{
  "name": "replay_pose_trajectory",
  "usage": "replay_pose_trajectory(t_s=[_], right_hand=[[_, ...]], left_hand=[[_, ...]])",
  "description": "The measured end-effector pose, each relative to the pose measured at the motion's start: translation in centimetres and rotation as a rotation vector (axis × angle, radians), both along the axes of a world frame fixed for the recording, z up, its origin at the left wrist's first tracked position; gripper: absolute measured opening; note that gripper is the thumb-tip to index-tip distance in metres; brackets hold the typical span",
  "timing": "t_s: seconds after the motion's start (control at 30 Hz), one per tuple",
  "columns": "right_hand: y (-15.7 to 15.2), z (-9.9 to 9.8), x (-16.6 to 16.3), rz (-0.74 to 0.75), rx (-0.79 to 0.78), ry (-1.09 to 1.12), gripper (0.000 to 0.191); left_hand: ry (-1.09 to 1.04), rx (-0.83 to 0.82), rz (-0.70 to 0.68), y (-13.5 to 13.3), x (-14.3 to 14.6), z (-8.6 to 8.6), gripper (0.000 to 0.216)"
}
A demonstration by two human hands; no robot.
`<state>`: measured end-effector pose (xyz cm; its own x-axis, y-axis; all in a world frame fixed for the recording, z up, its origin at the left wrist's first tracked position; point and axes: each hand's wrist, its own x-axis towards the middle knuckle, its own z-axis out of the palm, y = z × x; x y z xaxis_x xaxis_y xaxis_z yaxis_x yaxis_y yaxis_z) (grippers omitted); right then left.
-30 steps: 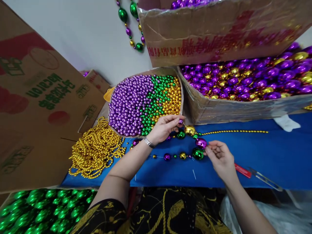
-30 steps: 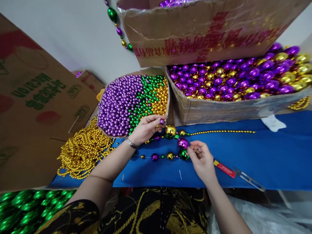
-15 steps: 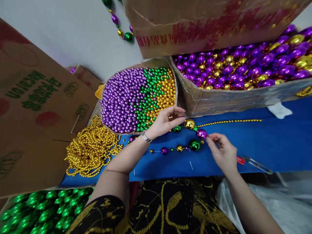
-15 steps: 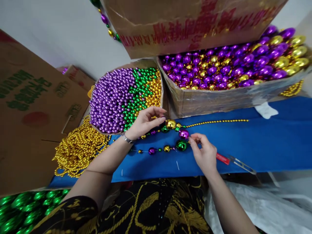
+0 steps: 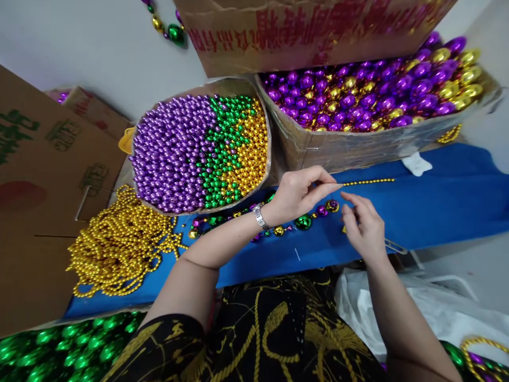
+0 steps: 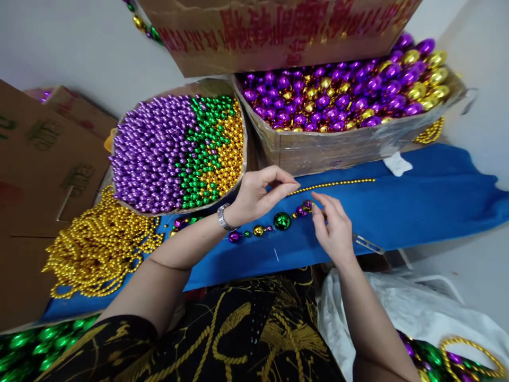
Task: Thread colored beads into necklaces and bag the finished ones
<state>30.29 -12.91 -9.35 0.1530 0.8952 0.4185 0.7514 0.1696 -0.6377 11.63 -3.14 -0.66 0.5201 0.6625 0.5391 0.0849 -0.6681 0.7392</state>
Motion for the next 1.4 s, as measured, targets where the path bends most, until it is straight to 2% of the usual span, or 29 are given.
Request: replay_pose_trajectory(t_s=[0.1, 0.2, 0.3, 0.37, 0.43, 0.5, 0.53, 0.6, 0.7, 0.8, 0.9, 1.03, 1.07, 1.13, 1.17, 1.23, 1.27, 1.3, 1.33, 1.4], right_hand=[[1.0, 2.0, -0.7, 0.109, 0.075, -0.099, 0.026], [1.6, 1.8, -1.1, 0.172, 0.059, -0.098, 0.021], [1.6, 0.8, -1.2, 0.11, -0.001, -0.004, 0.023], [1.4, 0.5, -1.3, 0.055, -0.09, 0.158, 0.027], [1.2, 0.9, -1.4, 0.058, -0.187, 0.363, 0.031], [1.1, 1.5, -1.0, 0.073, -0.211, 0.523, 0.032], [1.1, 1.8, -0.5, 0.059, -0.196, 0.568, 0.031], [1.2, 2.2, 0.9, -0.002, -0.149, 0.607, 0.028], [1.6, 1.8, 3.2, -0.063, -0.146, 0.627, 0.021], [2.3, 0.9, 4.1, -0.05, -0.147, 0.672, 0.017], [3.0, 0.1, 2.7, -0.037, -0.12, 0.762, 0.018], [3.7, -1.3, -1.1, 0.012, -0.22, 0.933, 0.02], [3.7, -1.7, -2.0, 0.031, -0.248, 0.962, 0.021], [3.6, -2.6, -3.7, 0.059, -0.28, 0.998, 0.027], [3.5, -2.9, -4.3, 0.07, -0.285, 1.009, 0.029], [3.3, -3.5, -5.2, 0.079, -0.288, 1.019, 0.034], [3.1, -3.6, -5.4, 0.079, -0.288, 1.016, 0.035], [3.1, -3.7, -5.6, 0.079, -0.287, 1.009, 0.036], [3.0, -3.7, -5.7, 0.082, -0.286, 0.996, 0.036], [2.9, -3.7, -5.8, 0.084, -0.283, 0.967, 0.037]], left_hand=[[-0.093, 0.02, 0.014, -0.2, 0.4, 1.5, 0.016], [-0.147, -0.045, 0.055, -0.3, 0.6, 0.8, 0.019], [-0.046, -0.069, 0.148, -1.2, 0.6, -2.7, 0.029], [0.2, 0.003, 0.164, -2.3, 0.7, -6.0, 0.049], [0.566, 0.107, 0.101, -3.7, 0.7, -9.0, 0.06], [0.868, 0.184, 0.044, -4.8, 0.3, -11.1, 0.04], [0.957, 0.214, 0.034, -5.3, -0.2, -11.7, 0.028], [1.019, 0.271, 0.05, -5.8, -1.9, -12.3, 0.027], [0.981, 0.305, 0.115, -6.3, -6.4, -12.2, 0.033], [0.865, 0.192, 0.214, -7.1, -11.9, -12.1, 0.035], [0.745, 0.035, 0.29, -8.4, -16.5, -12.0, 0.036], [0.799, -0.035, 0.408, -11.7, -22.1, -11.2, 0.041], [0.817, -0.037, 0.478, -13.0, -23.9, -10.8, 0.042], [0.831, -0.042, 0.729, -16.2, -28.6, -10.4, 0.046], [0.835, -0.052, 0.914, -18.2, -31.2, -10.3, 0.048], [0.879, -0.137, 1.378, -22.5, -36.7, -10.8, 0.049], [0.943, -0.239, 1.581, -24.8, -39.2, -11.4, 0.053], [1.035, -0.383, 1.714, -27.0, -41.2, -12.2, 0.058], [1.124, -0.557, 1.747, -28.9, -42.7, -13.2, 0.06], [1.187, -0.869, 1.56, -31.6, -43.9, -15.4, 0.054]])
